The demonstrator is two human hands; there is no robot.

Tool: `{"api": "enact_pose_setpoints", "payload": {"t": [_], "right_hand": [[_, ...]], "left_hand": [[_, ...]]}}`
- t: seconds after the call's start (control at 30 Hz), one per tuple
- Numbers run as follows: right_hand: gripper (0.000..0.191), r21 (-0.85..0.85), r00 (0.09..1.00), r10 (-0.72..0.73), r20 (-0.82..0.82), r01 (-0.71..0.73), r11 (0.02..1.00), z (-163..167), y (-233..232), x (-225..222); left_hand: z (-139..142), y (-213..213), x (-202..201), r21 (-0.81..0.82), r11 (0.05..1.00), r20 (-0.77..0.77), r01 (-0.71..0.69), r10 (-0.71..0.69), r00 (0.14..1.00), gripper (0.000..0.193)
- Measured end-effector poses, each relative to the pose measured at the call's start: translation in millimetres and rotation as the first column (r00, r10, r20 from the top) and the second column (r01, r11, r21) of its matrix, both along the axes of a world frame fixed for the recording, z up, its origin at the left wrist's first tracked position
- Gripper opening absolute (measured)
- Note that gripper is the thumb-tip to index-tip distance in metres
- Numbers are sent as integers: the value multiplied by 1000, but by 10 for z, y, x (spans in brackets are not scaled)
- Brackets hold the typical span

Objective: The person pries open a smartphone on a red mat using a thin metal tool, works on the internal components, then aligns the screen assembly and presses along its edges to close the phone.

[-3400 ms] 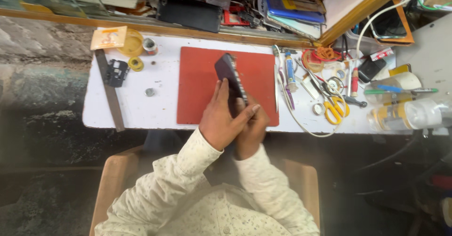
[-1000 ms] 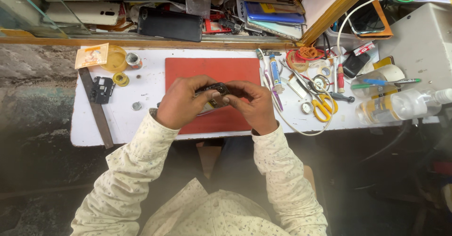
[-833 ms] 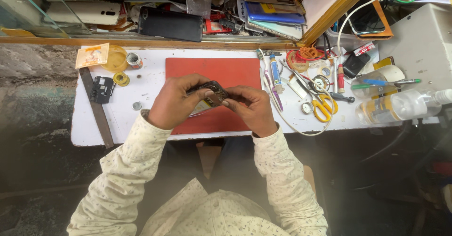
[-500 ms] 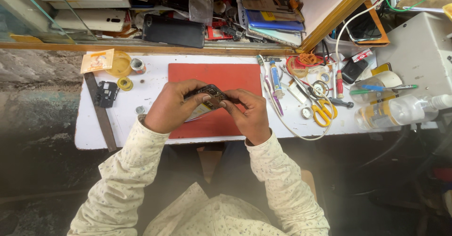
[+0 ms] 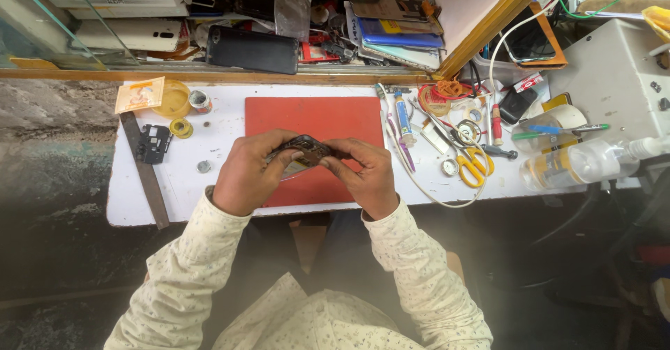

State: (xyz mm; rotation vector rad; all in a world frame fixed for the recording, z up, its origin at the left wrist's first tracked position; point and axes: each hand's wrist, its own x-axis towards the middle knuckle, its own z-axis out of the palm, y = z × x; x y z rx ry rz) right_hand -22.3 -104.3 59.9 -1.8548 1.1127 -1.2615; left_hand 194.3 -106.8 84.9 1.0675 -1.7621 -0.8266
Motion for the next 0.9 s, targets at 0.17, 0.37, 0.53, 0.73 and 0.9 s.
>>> {"api": "enact_pose_setpoints", "payload": {"t": [0.17, 0.37, 0.53, 0.73, 0.9], "right_hand": [[31, -55, 996, -53, 78, 57, 997, -89, 12, -194], [16, -4, 984, -178, 4, 178, 984, -126, -223, -636], [13, -68, 982, -170, -88, 164, 984, 23, -667, -709], [13, -237, 984, -81, -161, 41, 971, 222, -945, -206], [13, -528, 970, -100, -223, -34, 849, 645, -1067, 227]], "left_hand": [[-179, 124, 142, 38, 987, -106, -159, 162, 981, 15], [-414, 557, 487, 105, 964, -420, -243, 265, 868, 18], [-440, 884, 681, 77, 966, -547, -245, 247, 800, 17], [-359, 1052, 859, 56, 968, -614, -244, 226, 756, 17], [-370, 1051, 904, 66, 959, -616, -277, 257, 744, 17]]}}
